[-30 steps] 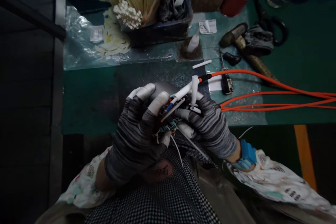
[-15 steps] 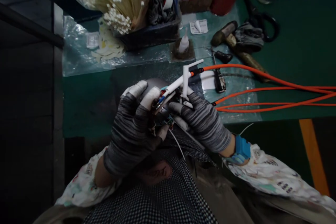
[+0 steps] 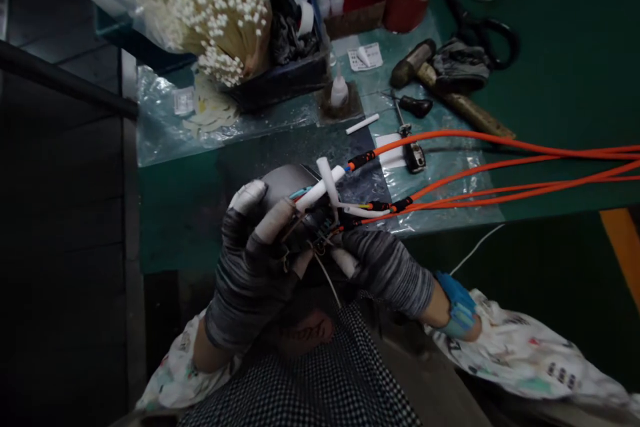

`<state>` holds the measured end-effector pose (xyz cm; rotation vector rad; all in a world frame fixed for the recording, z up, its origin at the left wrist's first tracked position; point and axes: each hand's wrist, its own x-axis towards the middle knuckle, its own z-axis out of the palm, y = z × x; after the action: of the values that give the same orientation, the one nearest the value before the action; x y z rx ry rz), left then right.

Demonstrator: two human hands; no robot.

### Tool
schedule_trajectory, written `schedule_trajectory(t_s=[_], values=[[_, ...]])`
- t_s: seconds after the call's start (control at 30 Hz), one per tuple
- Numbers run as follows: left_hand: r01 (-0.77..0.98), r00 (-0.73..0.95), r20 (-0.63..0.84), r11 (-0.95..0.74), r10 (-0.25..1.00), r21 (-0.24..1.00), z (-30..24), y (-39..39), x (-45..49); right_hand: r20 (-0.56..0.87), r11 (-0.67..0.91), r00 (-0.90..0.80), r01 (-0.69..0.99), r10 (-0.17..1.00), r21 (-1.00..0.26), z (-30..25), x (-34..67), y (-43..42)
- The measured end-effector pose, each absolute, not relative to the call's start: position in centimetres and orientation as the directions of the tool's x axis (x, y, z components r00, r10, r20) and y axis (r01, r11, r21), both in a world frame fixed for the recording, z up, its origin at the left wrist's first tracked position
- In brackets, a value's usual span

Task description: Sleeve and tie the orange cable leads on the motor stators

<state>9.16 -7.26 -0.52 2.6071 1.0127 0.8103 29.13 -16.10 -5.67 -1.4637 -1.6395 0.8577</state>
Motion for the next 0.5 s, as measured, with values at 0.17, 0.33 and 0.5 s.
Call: schedule_trajectory(t_s=[0.17,0.33,0.5], values=[[0.556,0.544,0.352,-0.641,0.762,0.529,0.0,-8.5,8.6,0.295,0.255,-0.009,0.528,0.955,-0.810,-7.3,27.4,-17.1],[0.564,0.535,0.423,-0.682,0.731,0.466,-0.5,-7.6,8.9,0.433,0.356,-0.013,0.592,0.901,-0.723,-7.4,26.7,-16.4],[0.573,0.576,0.406,-0.704,0.710,0.418,-1.0,-5.8,8.8,0.427,0.373,-0.056,0.596,0.903,-0.711,-8.1,27.0,-16.2]])
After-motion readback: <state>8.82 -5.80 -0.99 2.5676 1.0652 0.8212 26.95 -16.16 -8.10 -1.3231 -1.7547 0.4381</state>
